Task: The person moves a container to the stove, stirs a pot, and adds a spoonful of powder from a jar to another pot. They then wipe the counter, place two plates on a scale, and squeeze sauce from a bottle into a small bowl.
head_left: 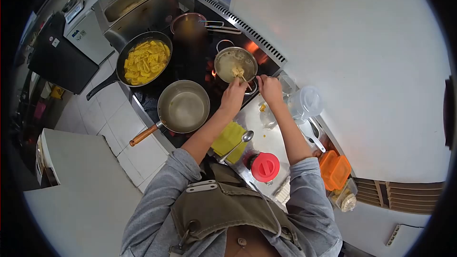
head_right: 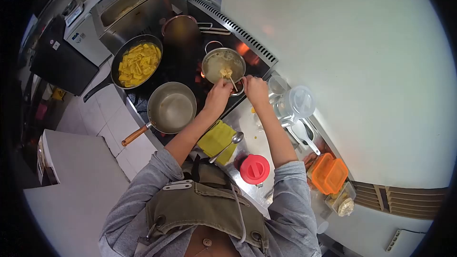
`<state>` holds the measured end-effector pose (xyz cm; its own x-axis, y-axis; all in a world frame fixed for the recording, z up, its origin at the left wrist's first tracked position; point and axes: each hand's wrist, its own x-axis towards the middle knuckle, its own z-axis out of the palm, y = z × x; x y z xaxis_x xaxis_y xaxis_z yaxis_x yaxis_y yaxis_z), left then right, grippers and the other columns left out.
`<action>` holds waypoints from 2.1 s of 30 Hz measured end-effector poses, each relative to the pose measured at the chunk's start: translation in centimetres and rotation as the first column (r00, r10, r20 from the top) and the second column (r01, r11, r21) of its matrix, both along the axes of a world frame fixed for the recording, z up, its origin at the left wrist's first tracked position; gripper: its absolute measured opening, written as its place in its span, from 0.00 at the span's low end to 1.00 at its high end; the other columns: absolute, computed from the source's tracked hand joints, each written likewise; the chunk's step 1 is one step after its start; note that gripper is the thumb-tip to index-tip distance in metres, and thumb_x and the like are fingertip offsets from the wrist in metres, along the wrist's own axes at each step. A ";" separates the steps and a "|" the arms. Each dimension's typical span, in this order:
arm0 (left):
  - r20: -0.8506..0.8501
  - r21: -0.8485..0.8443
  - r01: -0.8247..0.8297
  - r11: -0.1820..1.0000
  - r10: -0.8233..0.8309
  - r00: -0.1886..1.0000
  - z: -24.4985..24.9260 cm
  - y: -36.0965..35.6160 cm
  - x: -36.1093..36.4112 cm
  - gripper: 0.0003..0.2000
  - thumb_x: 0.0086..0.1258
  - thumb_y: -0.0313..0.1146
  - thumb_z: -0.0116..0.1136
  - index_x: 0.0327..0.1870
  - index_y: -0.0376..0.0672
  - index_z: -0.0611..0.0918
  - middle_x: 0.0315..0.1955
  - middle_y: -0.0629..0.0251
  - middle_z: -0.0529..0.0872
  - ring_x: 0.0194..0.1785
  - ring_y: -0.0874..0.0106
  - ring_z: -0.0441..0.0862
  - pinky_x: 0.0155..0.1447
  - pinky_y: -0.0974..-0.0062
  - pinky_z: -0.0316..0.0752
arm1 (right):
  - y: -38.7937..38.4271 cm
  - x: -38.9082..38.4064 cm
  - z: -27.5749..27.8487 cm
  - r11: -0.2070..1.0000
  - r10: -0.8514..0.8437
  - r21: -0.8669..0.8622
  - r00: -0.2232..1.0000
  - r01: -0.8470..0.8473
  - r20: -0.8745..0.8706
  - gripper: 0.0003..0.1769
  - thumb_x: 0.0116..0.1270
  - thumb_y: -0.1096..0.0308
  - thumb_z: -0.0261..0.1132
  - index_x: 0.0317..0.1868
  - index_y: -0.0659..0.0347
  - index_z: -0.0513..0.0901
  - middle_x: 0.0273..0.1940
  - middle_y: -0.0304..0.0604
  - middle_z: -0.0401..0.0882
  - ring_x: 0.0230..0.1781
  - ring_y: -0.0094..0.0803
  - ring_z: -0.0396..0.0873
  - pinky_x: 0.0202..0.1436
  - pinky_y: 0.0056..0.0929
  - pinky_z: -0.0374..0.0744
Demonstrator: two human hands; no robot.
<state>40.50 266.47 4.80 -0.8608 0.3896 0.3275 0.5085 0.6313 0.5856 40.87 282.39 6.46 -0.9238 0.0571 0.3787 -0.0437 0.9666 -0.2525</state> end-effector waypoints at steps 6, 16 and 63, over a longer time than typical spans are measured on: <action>-0.055 0.103 0.086 0.991 -0.081 0.995 1.7 -0.9 -0.1 0.08 0.55 0.27 0.57 0.37 0.39 0.79 0.33 0.56 0.76 0.36 0.58 0.80 0.41 0.63 0.75 | 0.0 0.7 1.5 0.992 0.086 -0.088 0.996 -0.088 -0.024 0.15 0.63 0.62 0.58 0.24 0.64 0.79 0.20 0.56 0.76 0.23 0.52 0.77 0.27 0.44 0.76; -0.124 0.075 0.111 0.991 -0.102 0.987 1.0 -2.5 1.4 0.10 0.54 0.29 0.63 0.36 0.39 0.79 0.32 0.59 0.73 0.41 0.62 0.76 0.45 0.65 0.74 | -1.7 -0.4 1.4 0.985 0.159 -0.078 0.987 -0.156 0.034 0.15 0.63 0.64 0.58 0.23 0.65 0.79 0.19 0.57 0.76 0.23 0.52 0.78 0.28 0.44 0.77; -0.057 0.289 0.195 0.937 -0.187 0.981 2.7 -5.4 0.3 0.05 0.60 0.29 0.59 0.28 0.36 0.80 0.28 0.58 0.79 0.31 0.58 0.80 0.35 0.65 0.76 | 0.6 -4.1 1.7 0.988 0.150 0.022 0.986 -0.152 0.072 0.15 0.62 0.62 0.59 0.23 0.66 0.79 0.21 0.57 0.76 0.24 0.52 0.77 0.30 0.45 0.76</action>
<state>40.76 261.10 7.48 -0.7684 0.4295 0.4744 0.6215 0.3239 0.7133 36.73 282.98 8.19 -0.9451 -0.0946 0.3128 -0.1730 0.9569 -0.2334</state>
